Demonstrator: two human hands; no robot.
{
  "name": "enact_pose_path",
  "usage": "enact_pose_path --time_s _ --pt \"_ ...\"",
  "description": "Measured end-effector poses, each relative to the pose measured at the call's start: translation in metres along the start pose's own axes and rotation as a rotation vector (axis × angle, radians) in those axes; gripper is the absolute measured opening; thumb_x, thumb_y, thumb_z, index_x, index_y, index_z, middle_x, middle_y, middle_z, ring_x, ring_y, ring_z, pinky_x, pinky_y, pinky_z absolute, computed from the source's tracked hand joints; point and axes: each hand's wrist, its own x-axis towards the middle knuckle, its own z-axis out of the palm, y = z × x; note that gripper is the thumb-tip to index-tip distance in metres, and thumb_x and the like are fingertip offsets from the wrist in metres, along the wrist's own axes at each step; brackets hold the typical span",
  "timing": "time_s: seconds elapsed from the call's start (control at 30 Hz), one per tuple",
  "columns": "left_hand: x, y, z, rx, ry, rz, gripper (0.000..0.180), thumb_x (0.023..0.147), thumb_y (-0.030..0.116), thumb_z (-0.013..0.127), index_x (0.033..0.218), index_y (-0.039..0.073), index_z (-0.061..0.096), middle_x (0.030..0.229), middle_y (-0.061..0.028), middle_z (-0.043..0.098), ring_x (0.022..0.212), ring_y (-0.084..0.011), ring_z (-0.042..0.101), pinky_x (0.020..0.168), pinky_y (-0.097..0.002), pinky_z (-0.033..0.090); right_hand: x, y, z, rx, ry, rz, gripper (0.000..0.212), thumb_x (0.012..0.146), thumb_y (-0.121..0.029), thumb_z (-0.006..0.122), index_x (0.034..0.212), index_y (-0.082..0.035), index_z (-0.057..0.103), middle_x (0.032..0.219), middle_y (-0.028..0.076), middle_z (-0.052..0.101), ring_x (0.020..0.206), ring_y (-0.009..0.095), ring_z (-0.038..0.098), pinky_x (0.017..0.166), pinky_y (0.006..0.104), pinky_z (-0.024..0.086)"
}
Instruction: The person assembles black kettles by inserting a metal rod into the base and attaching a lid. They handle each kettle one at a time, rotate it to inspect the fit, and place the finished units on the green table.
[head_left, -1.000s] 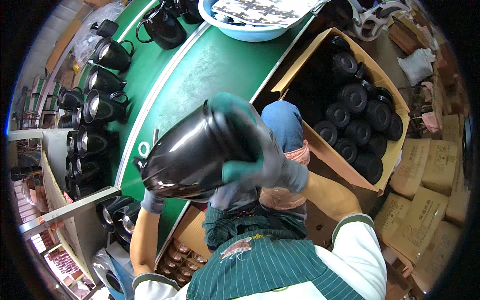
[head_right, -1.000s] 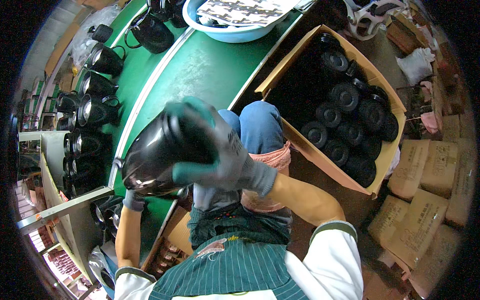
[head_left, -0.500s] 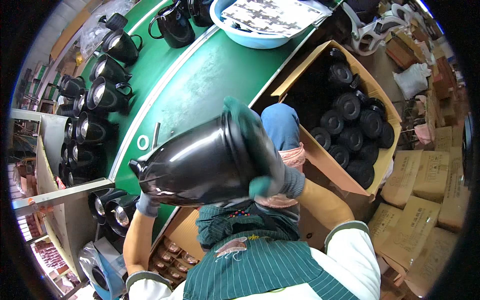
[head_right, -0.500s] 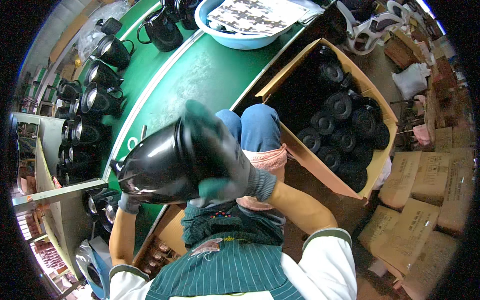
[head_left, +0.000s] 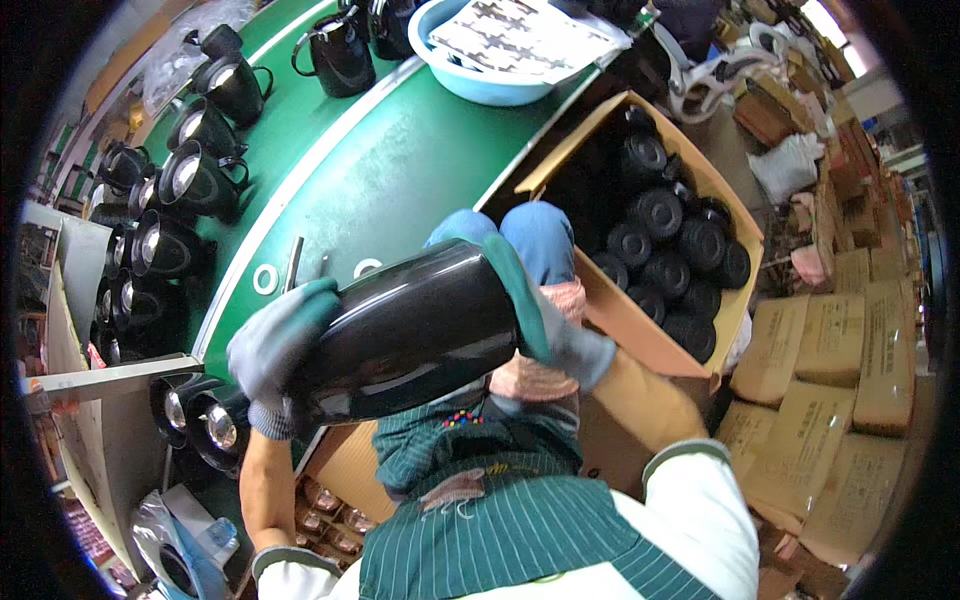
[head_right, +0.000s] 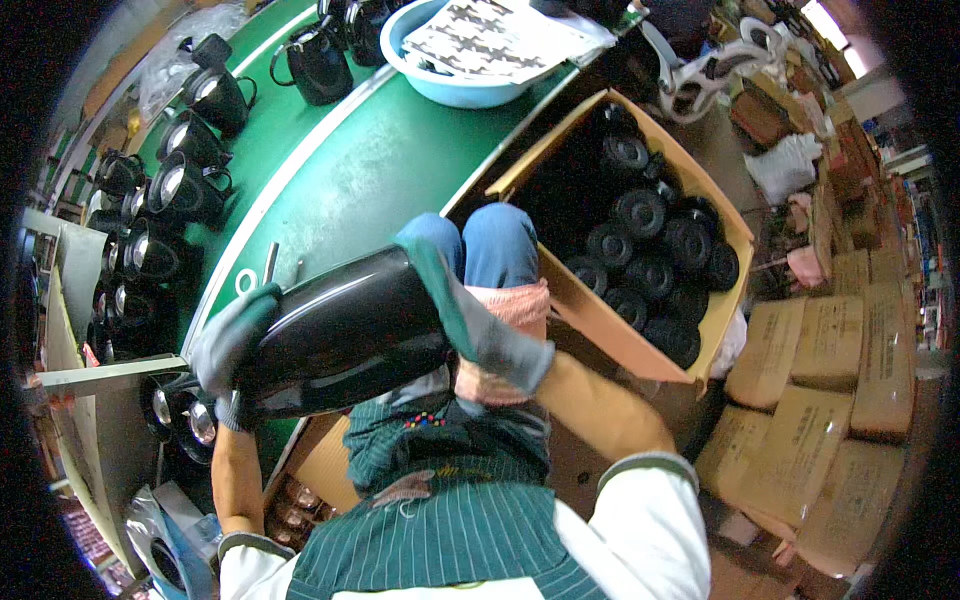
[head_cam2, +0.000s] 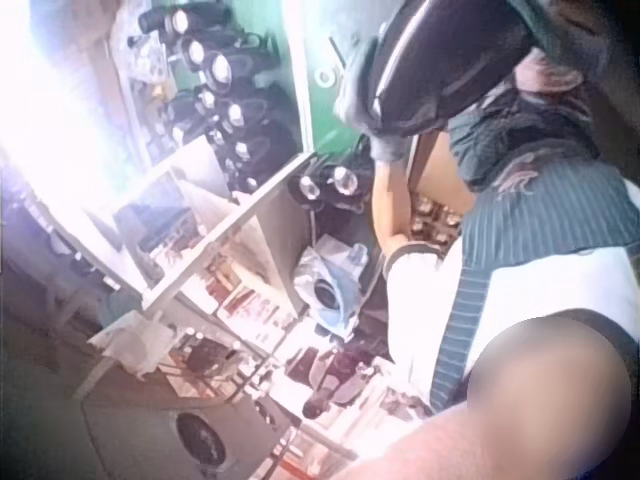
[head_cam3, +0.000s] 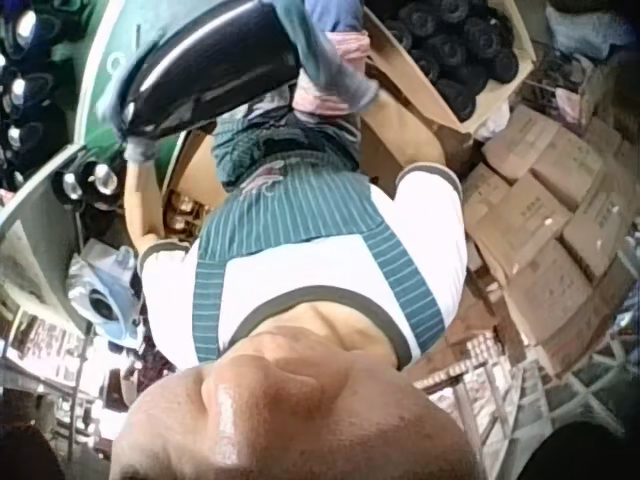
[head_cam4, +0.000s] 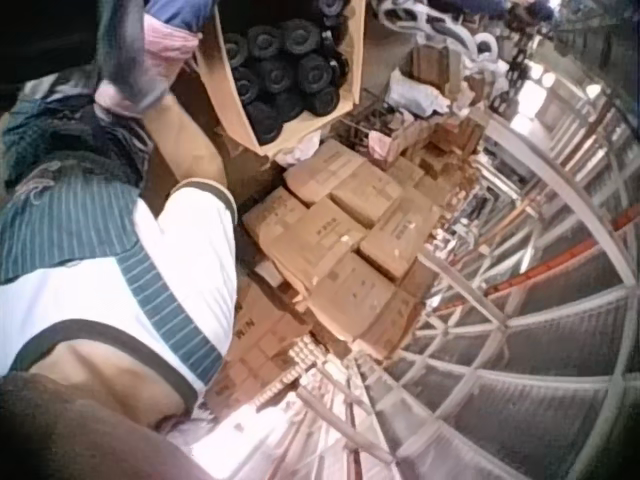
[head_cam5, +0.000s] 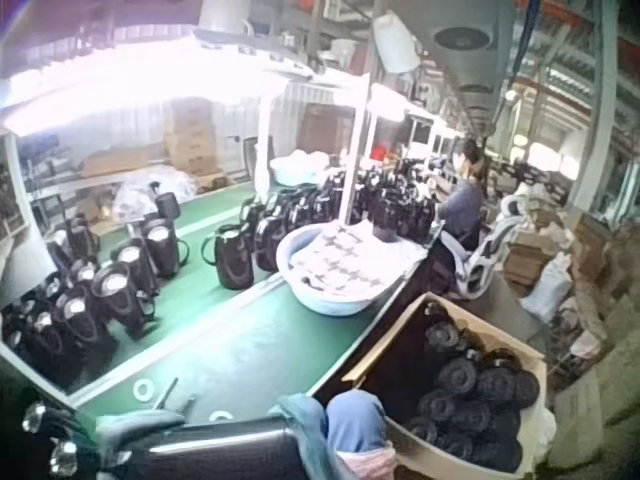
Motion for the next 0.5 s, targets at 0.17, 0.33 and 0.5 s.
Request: enact_pose_path --time_s 0.17,0.33,0.5 --pt "-0.028 -0.023 0.017 -0.469 -0.027 -0.439 0.032 0.086 0.012 0.071 0.115 -0.002 0.074 0.108 -0.0191 0.076 0.099 -0.0307 0.075 0.087 -0.0356 0.059 0.006 0.019 -0.016 -0.613 -0.047 -0.517 0.111 0.088 -0.071 0.063 0.163 0.0 0.021 0.169 0.028 0.014 0.156 0.044 0.016 0.125 0.0543 0.019" --pt "-0.096 -0.054 0.063 -0.874 0.082 -0.884 0.045 0.081 0.015 0.077 0.122 -0.002 0.07 0.116 -0.02 0.073 0.103 -0.0326 0.073 0.09 -0.0379 0.058 0.003 0.004 0.003 -0.146 -0.12 -0.334 0.09 0.1 -0.058 0.053 0.163 0.0 0.023 0.168 0.024 0.021 0.154 0.039 0.025 0.126 0.0466 0.017" --pt "-0.051 -0.03 0.036 -0.422 -0.025 -0.552 0.055 0.077 0.02 0.08 0.126 0.001 0.067 0.123 -0.0201 0.07 0.107 -0.0344 0.072 0.092 -0.0408 0.057 0.012 -0.02 -0.007 0.148 -0.075 -0.166 0.063 0.11 -0.023 0.045 0.163 -0.001 0.02 0.17 0.014 0.022 0.154 0.024 0.029 0.128 0.0363 0.021"
